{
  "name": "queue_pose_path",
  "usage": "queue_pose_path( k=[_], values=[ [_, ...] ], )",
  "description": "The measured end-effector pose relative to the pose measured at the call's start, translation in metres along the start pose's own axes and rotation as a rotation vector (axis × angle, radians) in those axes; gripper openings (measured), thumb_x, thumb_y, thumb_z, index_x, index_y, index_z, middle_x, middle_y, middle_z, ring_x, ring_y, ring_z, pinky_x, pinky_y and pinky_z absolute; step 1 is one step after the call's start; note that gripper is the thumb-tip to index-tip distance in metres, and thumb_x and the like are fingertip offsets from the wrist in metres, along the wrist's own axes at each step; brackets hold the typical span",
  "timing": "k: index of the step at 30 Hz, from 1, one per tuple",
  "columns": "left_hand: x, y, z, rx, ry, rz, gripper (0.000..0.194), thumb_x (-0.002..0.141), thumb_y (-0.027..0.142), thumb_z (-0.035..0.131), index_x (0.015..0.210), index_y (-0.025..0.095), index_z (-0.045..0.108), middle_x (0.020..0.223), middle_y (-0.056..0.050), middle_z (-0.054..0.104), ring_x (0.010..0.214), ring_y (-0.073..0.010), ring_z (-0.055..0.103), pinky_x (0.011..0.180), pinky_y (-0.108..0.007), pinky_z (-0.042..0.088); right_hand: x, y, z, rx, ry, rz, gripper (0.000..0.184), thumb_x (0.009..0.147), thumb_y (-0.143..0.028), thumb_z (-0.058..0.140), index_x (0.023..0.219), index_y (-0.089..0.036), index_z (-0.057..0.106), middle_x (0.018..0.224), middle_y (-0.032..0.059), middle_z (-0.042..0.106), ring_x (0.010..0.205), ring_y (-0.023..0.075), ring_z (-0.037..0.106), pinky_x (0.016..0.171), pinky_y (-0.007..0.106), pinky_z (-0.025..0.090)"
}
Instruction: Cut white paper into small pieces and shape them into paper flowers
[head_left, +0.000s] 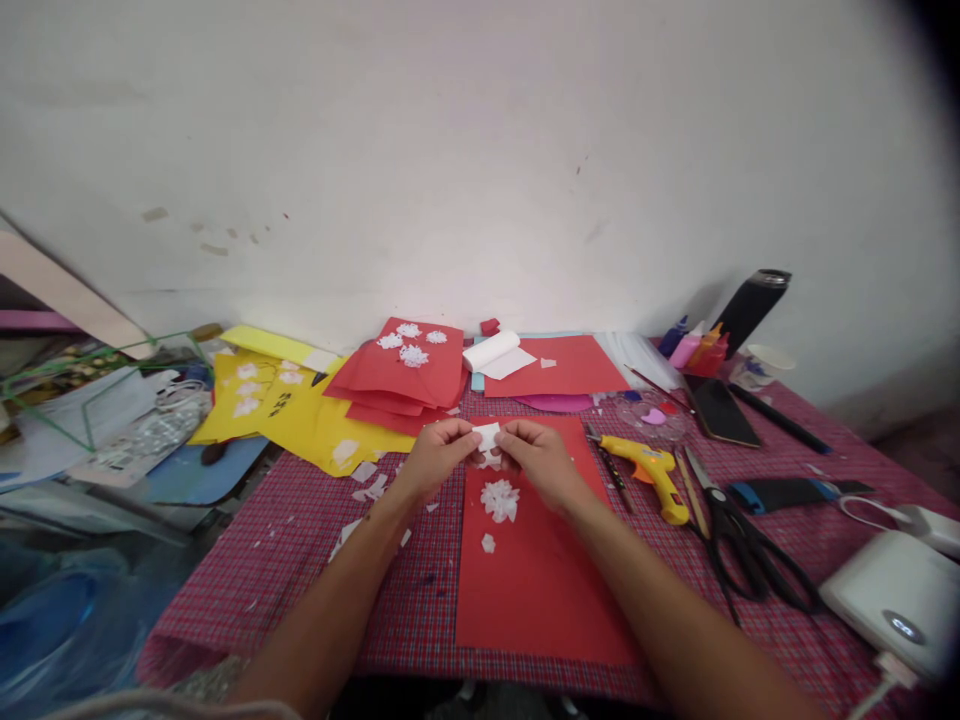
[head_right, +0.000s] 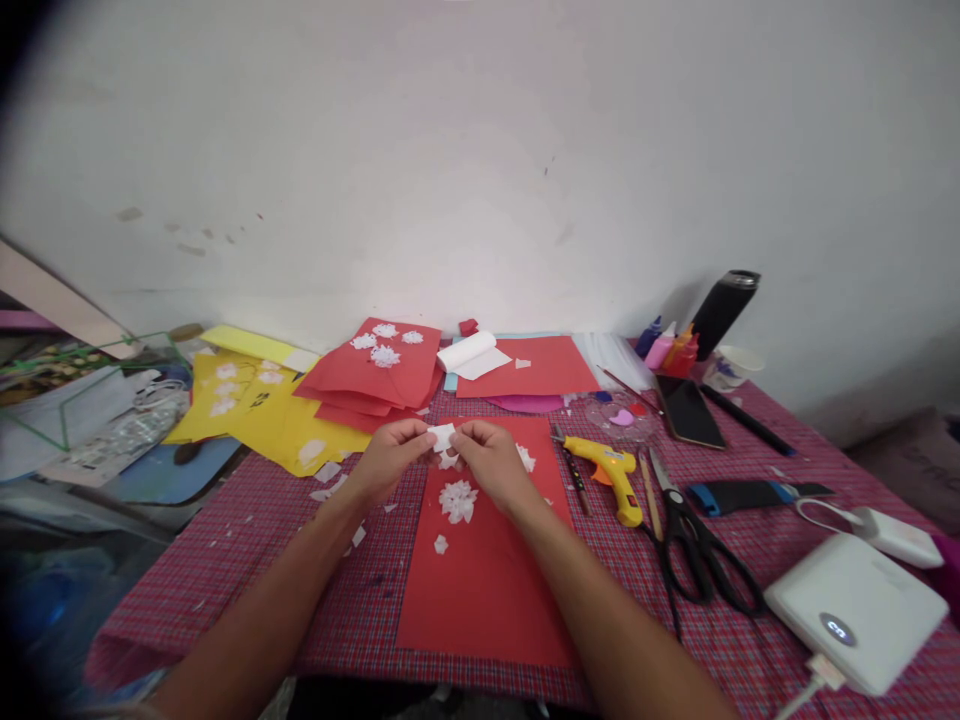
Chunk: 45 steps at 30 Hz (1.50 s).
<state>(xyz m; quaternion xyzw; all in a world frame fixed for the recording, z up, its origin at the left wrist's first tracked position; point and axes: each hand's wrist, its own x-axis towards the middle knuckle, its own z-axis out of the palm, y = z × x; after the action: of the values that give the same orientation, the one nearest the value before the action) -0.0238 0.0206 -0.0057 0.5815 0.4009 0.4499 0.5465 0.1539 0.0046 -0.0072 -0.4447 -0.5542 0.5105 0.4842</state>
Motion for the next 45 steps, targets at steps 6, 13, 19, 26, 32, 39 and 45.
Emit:
queue_pose_path(
  k=[6, 13, 19, 26, 32, 39, 45],
  values=[
    [-0.001, 0.0, 0.0, -0.078, -0.055, -0.089, 0.026, 0.08, 0.039, 0.067, 0.08, 0.013, 0.067, 0.073, -0.005, 0.068, 0.063, -0.0137, 0.062, 0.064, -0.027, 0.049, 0.0, -0.001, 0.0, 0.047, 0.031, 0.0, 0.026, 0.083, -0.04, 0.061, 0.069, -0.018, 0.061, 0.058, -0.0011, 0.06, 0.052, 0.0114, 0.049, 0.052, 0.024, 0.037],
    [-0.002, 0.001, -0.001, -0.131, -0.105, -0.111, 0.016, 0.075, 0.029, 0.069, 0.075, 0.013, 0.065, 0.074, -0.006, 0.069, 0.064, -0.0136, 0.063, 0.064, -0.027, 0.048, 0.002, 0.001, 0.001, 0.074, 0.06, -0.005, 0.025, 0.082, -0.039, 0.062, 0.068, -0.018, 0.062, 0.059, -0.0005, 0.061, 0.051, 0.0111, 0.049, 0.052, 0.024, 0.037],
    [-0.002, 0.0, -0.002, -0.055, -0.125, -0.069, 0.016, 0.078, 0.028, 0.067, 0.074, 0.013, 0.066, 0.071, -0.004, 0.067, 0.063, -0.0126, 0.061, 0.064, -0.026, 0.047, 0.002, 0.002, 0.0, 0.05, 0.056, -0.009, 0.026, 0.084, -0.038, 0.06, 0.069, -0.017, 0.061, 0.059, 0.0, 0.061, 0.052, 0.0114, 0.049, 0.052, 0.024, 0.037],
    [-0.002, 0.002, -0.001, -0.026, -0.129, -0.06, 0.016, 0.078, 0.027, 0.067, 0.071, 0.013, 0.064, 0.067, -0.004, 0.067, 0.062, -0.0127, 0.06, 0.063, -0.026, 0.047, 0.003, 0.004, 0.0, 0.022, 0.055, -0.015, 0.025, 0.084, -0.036, 0.058, 0.069, -0.017, 0.061, 0.058, 0.0001, 0.06, 0.053, 0.0117, 0.049, 0.053, 0.024, 0.038],
    [-0.001, 0.001, -0.001, -0.021, -0.084, -0.085, 0.018, 0.076, 0.029, 0.069, 0.072, 0.012, 0.066, 0.069, -0.005, 0.067, 0.061, -0.013, 0.06, 0.063, -0.026, 0.047, 0.0, 0.0, 0.001, -0.087, 0.174, -0.122, 0.014, 0.082, -0.031, 0.059, 0.088, -0.018, 0.059, 0.069, -0.0019, 0.057, 0.057, 0.012, 0.049, 0.054, 0.024, 0.039],
    [-0.001, -0.003, -0.002, -0.02, -0.101, -0.052, 0.019, 0.079, 0.03, 0.067, 0.072, 0.012, 0.067, 0.067, -0.004, 0.065, 0.061, -0.0118, 0.057, 0.062, -0.025, 0.045, -0.009, -0.003, 0.004, -0.476, 0.098, -0.467, 0.008, 0.081, -0.013, 0.057, 0.084, -0.019, 0.062, 0.076, 0.0009, 0.058, 0.07, 0.0153, 0.052, 0.065, 0.027, 0.04],
    [-0.001, -0.004, -0.003, 0.005, -0.119, -0.031, 0.021, 0.081, 0.031, 0.066, 0.073, 0.012, 0.067, 0.066, -0.003, 0.064, 0.061, -0.012, 0.057, 0.062, -0.025, 0.045, -0.007, -0.001, 0.006, -0.533, 0.05, -0.447, 0.012, 0.081, -0.009, 0.056, 0.076, -0.019, 0.061, 0.074, 0.001, 0.06, 0.07, 0.0152, 0.054, 0.065, 0.026, 0.04]
  ],
)
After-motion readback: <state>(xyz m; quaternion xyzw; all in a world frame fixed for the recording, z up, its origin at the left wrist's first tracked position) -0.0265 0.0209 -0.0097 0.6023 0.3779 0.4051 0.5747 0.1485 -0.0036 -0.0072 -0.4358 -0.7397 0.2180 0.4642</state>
